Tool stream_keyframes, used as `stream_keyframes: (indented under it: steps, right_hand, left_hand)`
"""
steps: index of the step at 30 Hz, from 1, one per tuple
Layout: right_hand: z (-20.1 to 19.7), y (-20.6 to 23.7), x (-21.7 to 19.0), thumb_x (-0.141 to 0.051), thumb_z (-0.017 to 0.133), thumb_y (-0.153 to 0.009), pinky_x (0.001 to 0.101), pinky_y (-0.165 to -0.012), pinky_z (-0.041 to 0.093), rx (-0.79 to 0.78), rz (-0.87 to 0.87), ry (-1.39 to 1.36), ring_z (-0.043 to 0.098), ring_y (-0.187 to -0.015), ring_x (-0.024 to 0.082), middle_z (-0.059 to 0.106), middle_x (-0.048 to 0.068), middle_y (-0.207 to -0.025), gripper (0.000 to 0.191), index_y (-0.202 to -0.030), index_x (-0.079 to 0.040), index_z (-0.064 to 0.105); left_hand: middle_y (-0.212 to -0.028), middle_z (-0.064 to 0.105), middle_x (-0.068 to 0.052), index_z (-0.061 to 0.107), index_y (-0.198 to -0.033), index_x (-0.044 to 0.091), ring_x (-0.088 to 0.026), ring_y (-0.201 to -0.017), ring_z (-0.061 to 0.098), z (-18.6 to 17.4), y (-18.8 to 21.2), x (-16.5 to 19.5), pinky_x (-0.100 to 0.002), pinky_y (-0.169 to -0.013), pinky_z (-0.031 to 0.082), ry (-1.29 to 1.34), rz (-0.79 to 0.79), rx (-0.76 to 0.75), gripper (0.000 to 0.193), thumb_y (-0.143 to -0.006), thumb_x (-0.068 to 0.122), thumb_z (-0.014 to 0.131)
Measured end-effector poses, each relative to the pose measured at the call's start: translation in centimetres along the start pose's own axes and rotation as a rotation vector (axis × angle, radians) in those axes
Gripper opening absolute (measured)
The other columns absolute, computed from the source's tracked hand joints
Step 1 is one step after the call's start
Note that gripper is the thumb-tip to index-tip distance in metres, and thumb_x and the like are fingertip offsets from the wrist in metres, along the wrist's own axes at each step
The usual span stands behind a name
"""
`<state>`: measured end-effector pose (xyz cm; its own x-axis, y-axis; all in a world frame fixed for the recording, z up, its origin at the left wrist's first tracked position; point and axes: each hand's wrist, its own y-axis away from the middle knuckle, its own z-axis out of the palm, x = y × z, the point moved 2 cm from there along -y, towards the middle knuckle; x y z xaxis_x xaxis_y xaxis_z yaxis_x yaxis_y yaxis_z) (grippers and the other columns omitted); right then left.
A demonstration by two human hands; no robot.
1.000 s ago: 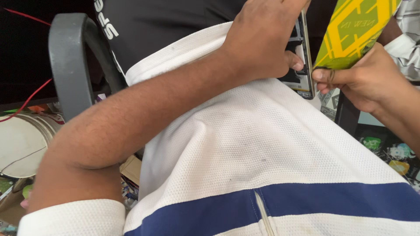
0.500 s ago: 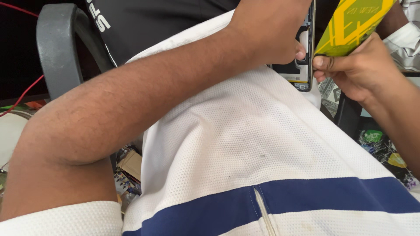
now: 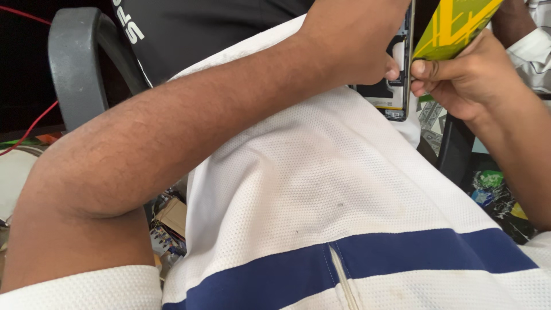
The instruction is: The person unscrews the back cover of a smartphone using a cordless electric screwdriver, pries the cover open, removes the internal battery, and presses the power button to test the phone while holding it on their lap.
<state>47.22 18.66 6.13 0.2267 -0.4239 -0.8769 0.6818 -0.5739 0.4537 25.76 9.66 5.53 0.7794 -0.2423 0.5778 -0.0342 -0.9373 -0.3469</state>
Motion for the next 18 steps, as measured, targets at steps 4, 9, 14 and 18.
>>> stream_keyframes:
  steps: [4, 9, 14, 18]
  right_hand:
    - [-0.2, -0.3, 0.5, 0.009, 0.073, -0.096, 0.0337, -0.062, 0.06, 0.012, 0.002, -0.108, 0.07, -0.069, 0.022, 0.071, 0.015, -0.086, 0.017, -0.111, 0.003, 0.067]
    - [-0.1, 0.2, 0.8, 0.01, 0.074, -0.097, 0.0334, -0.063, 0.06, 0.017, -0.034, -0.131, 0.07, -0.068, 0.022, 0.07, 0.014, -0.083, 0.017, -0.11, 0.002, 0.066]
    - [1.0, 0.7, -1.0, 0.013, 0.071, -0.1, 0.0314, -0.065, 0.06, -0.037, -0.093, -0.097, 0.07, -0.071, 0.022, 0.07, 0.016, -0.087, 0.013, -0.106, 0.004, 0.064]
    - [2.5, 0.5, -2.5, 0.011, 0.071, -0.096, 0.0302, -0.063, 0.061, 0.013, -0.08, -0.092, 0.071, -0.069, 0.02, 0.071, 0.014, -0.087, 0.014, -0.107, 0.003, 0.068]
  left_hand:
    - [-0.086, 0.072, -0.009, 0.064, -0.108, 0.004, -0.028, -0.077, 0.073, -0.7, 0.1, 0.0, -0.04, -0.065, 0.055, -0.002, 0.016, -0.002, 0.07, -0.061, 0.041, 0.1]
    - [-0.09, 0.072, -0.009, 0.063, -0.112, 0.005, -0.028, -0.081, 0.073, -0.9, 0.3, 0.8, -0.04, -0.067, 0.055, 0.024, 0.034, 0.003, 0.072, -0.061, 0.04, 0.1]
    - [-0.096, 0.071, -0.009, 0.06, -0.116, 0.005, -0.029, -0.088, 0.072, -1.5, 0.3, 1.6, -0.042, -0.069, 0.054, 0.052, 0.119, 0.053, 0.076, -0.058, 0.034, 0.099]
    - [-0.098, 0.07, -0.007, 0.059, -0.118, 0.005, -0.028, -0.09, 0.072, -2.2, 0.7, 1.8, -0.041, -0.071, 0.053, 0.076, 0.116, 0.064, 0.076, -0.059, 0.032, 0.099]
